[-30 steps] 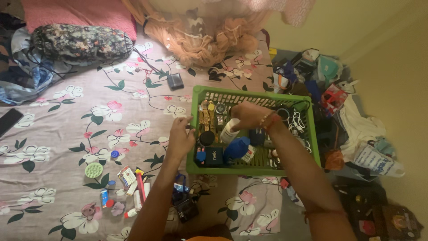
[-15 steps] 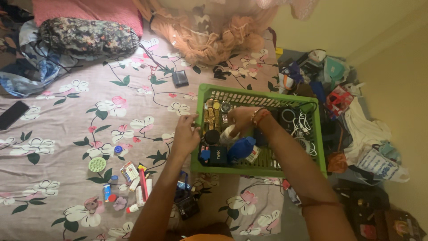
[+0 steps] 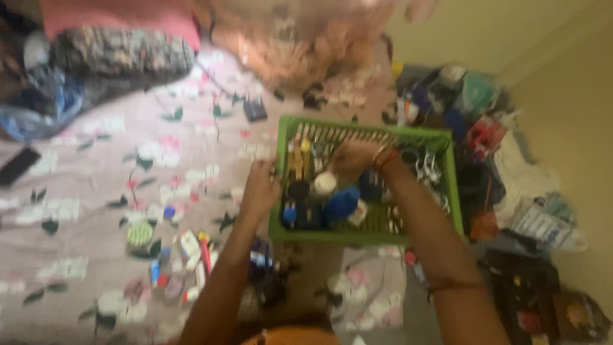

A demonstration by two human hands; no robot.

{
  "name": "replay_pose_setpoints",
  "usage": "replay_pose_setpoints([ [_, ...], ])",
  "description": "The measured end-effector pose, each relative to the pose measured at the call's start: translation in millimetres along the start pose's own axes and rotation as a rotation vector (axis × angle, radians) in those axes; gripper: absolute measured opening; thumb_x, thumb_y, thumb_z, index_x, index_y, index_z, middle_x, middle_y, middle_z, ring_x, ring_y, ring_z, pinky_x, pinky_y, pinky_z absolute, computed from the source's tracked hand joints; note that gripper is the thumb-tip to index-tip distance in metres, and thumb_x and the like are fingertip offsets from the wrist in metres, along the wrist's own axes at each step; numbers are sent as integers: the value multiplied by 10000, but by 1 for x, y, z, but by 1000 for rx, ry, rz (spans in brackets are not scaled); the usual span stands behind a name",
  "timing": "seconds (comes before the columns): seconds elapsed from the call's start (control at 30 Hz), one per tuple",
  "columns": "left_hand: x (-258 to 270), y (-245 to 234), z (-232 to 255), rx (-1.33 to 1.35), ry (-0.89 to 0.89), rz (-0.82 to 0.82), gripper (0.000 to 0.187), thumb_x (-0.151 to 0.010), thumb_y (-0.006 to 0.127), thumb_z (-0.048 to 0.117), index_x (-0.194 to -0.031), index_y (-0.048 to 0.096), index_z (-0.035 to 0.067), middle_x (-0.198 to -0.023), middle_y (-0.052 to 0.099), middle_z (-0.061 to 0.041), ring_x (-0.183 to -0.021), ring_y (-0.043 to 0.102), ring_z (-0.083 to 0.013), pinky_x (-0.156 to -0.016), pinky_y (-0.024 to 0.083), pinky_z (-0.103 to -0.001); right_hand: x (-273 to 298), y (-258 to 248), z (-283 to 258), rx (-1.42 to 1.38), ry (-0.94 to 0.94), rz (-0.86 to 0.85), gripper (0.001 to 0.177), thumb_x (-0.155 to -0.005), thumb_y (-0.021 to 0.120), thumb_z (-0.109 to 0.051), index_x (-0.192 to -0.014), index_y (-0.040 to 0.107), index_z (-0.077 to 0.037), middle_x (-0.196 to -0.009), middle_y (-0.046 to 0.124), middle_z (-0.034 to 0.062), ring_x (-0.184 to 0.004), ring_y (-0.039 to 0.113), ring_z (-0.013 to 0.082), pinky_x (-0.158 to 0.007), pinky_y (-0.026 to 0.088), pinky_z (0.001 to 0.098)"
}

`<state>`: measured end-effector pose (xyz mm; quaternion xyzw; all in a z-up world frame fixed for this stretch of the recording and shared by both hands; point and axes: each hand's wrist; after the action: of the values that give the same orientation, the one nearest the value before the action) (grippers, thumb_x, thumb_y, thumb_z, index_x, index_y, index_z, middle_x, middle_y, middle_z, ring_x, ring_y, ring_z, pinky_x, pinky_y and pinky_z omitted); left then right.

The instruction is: The person organizes various small items from a bed into a green plastic basket. They pick up bottles, tubes, a green silicone mat, and other miscellaneous objects one by one and place them into the basket.

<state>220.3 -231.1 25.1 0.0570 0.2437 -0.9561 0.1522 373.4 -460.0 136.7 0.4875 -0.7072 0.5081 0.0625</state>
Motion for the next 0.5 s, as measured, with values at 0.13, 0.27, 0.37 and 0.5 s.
replay_pose_setpoints([
  [0.13,2,-1,7,-6,-10,-5,449,-861,660,-13,-1308,624,15,-1172,588,-196,-975,676,-321,-866,556,-387,14,-10,8,-85,24,123,384,-1008,566,-350,-914,732,-17,-746,719,57,-690,701,155,-667,590,332],
  [0.27,4,-9,15,6,17,-1,452,-853,663,-19,-1301,632,27,-1185,608,-210,-977,695,-322,-883,558,-392,75,-8,11,-300,-172,647,348,-1024,590,-325,-913,694,-11,-708,654,47,-657,631,112,-612,518,290],
  [0.37,11,-15,12,66,-7,-40,448,-862,633,-24,-1306,622,37,-1253,632,-194,-1028,719,-306,-896,564,-370,133,31,5,-534,-172,984,316,-1057,599,-306,-977,690,-14,-747,632,33,-668,565,73,-596,466,270],
  [0.5,19,-21,3,96,131,-36,433,-888,624,-17,-1319,613,19,-1302,648,-197,-1109,693,-345,-945,562,-373,186,108,23,-389,-182,1305,266,-1094,619,-188,-954,694,26,-785,628,27,-704,548,79,-626,446,269],
])
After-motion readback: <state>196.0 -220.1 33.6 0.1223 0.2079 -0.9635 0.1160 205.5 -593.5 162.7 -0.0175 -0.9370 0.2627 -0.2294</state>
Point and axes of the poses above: each hand's wrist, its own x-axis away from the middle knuckle, its own y-axis out of the palm, z = x × y
